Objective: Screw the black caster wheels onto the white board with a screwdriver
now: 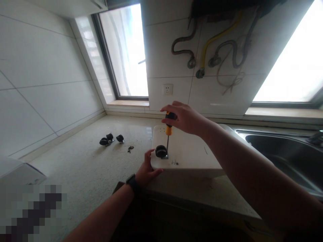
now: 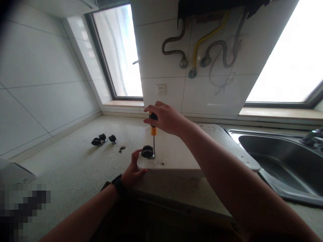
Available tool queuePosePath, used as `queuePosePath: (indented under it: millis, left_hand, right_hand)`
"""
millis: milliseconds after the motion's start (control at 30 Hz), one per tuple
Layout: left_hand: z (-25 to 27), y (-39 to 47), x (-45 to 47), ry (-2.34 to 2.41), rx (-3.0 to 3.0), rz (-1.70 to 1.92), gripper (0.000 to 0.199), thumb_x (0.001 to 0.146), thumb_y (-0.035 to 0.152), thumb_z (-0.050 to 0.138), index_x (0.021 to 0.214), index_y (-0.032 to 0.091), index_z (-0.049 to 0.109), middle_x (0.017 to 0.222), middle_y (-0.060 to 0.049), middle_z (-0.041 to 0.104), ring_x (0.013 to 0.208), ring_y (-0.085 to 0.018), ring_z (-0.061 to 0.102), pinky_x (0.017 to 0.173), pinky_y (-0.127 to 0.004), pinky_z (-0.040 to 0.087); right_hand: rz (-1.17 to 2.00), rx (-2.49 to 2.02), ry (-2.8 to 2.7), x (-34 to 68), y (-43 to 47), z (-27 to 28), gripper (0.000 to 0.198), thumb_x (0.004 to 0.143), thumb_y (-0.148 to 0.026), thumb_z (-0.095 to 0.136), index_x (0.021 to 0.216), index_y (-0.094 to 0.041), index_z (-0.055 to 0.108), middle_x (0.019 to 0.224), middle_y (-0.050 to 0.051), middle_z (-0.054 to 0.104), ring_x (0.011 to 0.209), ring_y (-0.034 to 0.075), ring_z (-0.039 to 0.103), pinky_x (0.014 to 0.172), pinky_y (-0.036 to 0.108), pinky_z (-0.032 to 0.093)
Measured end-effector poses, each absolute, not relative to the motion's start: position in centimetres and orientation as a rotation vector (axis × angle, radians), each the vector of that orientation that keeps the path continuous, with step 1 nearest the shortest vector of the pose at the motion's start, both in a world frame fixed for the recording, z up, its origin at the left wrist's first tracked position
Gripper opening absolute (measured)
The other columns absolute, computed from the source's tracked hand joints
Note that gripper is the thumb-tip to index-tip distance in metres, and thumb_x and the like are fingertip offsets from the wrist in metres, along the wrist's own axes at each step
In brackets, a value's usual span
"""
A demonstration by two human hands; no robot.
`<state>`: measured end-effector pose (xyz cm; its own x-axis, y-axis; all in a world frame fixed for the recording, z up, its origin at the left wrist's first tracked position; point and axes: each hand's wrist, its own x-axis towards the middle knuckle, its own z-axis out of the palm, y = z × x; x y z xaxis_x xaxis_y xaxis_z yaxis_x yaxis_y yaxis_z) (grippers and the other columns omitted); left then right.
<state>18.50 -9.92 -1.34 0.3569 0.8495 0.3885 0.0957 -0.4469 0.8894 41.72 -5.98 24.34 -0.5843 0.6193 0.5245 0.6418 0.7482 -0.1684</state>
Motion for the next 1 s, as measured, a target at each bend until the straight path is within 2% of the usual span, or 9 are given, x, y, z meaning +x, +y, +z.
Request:
queuePosePath:
  millis: [100,167,333,500,567,700,767,833,1000]
  left_hand:
    - [-1.5,-9.9,18.5,0.836,1.805,1.162,0.093,0.086,0.054,0.079,0.150,0.022,0.020,0.143,-0.019,0.052,0.126,-0.036,0.059,0.106,-0.055,0.046]
    - [-1.5,-9.9,18.4,0.842,1.803,1.155,0.092,0.086,0.053,0.078,0.151,0.022,0.020,0.143,-0.019,0.052,0.127,-0.036,0.059,0.107,-0.054,0.046]
    - [-1.6,-9.9,18.4,0.880,1.866,1.162,0.089,0.088,0.053,0.075,0.150,0.021,0.021,0.139,-0.018,0.056,0.119,-0.033,0.064,0.104,-0.053,0.049]
    - [-2.0,-10.5,18.6,1.170,2.089,1.200,0.082,0.089,0.051,0.069,0.150,0.023,0.022,0.125,-0.013,0.064,0.099,-0.031,0.070,0.083,-0.048,0.056]
    - [-2.2,-10.8,18.7,1.303,2.198,1.267,0.081,0.089,0.049,0.068,0.151,0.022,0.023,0.120,-0.012,0.062,0.093,-0.029,0.069,0.077,-0.046,0.057]
    - [-2.4,-11.4,18.7,1.389,2.369,1.432,0.073,0.092,0.044,0.065,0.152,0.020,0.032,0.118,-0.011,0.054,0.088,-0.024,0.065,0.074,-0.042,0.058]
    - [-2.3,-11.5,18.7,1.355,2.403,1.433,0.070,0.093,0.043,0.064,0.153,0.021,0.034,0.117,-0.010,0.052,0.088,-0.023,0.063,0.073,-0.041,0.059]
    - [-2.0,-11.6,18.6,1.325,2.391,1.391,0.068,0.095,0.042,0.062,0.154,0.022,0.036,0.118,-0.010,0.053,0.090,-0.024,0.063,0.075,-0.042,0.059]
    - [-1.2,-11.6,18.4,1.270,2.244,1.286,0.076,0.093,0.043,0.066,0.160,0.025,0.035,0.122,-0.011,0.055,0.089,-0.023,0.061,0.078,-0.042,0.058]
  right_hand:
    - [0.074,-0.904,-2.414,42.0,-6.1,24.5,0.062,0.094,-0.015,0.052,0.155,-0.016,0.049,0.141,0.017,0.059,0.119,0.025,0.061,0.100,0.038,0.048]
    - [0.122,-0.880,-2.447,42.2,-6.3,24.9,0.068,0.089,-0.009,0.051,0.157,-0.016,0.047,0.145,0.016,0.059,0.123,0.025,0.060,0.101,0.036,0.048]
    - [-0.018,-0.889,-2.496,42.4,-6.9,25.8,0.057,0.097,-0.026,0.062,0.153,-0.020,0.053,0.122,0.013,0.069,0.101,0.023,0.064,0.088,0.036,0.049]
    - [-0.201,-0.996,-2.439,42.2,-7.2,25.5,0.044,0.096,-0.045,0.068,0.130,-0.018,0.066,0.110,0.011,0.068,0.087,0.022,0.061,0.078,0.035,0.046]
    - [-0.206,-1.009,-2.424,42.3,-7.2,25.3,0.044,0.098,-0.045,0.062,0.131,-0.017,0.066,0.114,0.013,0.068,0.090,0.023,0.062,0.080,0.037,0.047]
    - [0.021,-0.888,-2.480,42.9,-7.3,25.0,0.058,0.097,-0.022,0.049,0.155,-0.015,0.046,0.143,0.018,0.056,0.115,0.025,0.062,0.099,0.040,0.049]
    - [0.088,-0.853,-2.488,43.1,-7.3,24.9,0.063,0.097,-0.017,0.046,0.160,-0.017,0.040,0.144,0.017,0.056,0.121,0.024,0.060,0.103,0.040,0.048]
    - [0.104,-0.852,-2.467,43.3,-7.4,24.8,0.061,0.100,-0.022,0.047,0.160,-0.020,0.040,0.140,0.016,0.061,0.114,0.024,0.063,0.098,0.040,0.050]
    - [-0.011,-0.960,-2.470,43.5,-7.9,25.1,0.047,0.101,-0.043,0.055,0.144,-0.022,0.058,0.125,0.013,0.065,0.092,0.022,0.065,0.084,0.040,0.052]
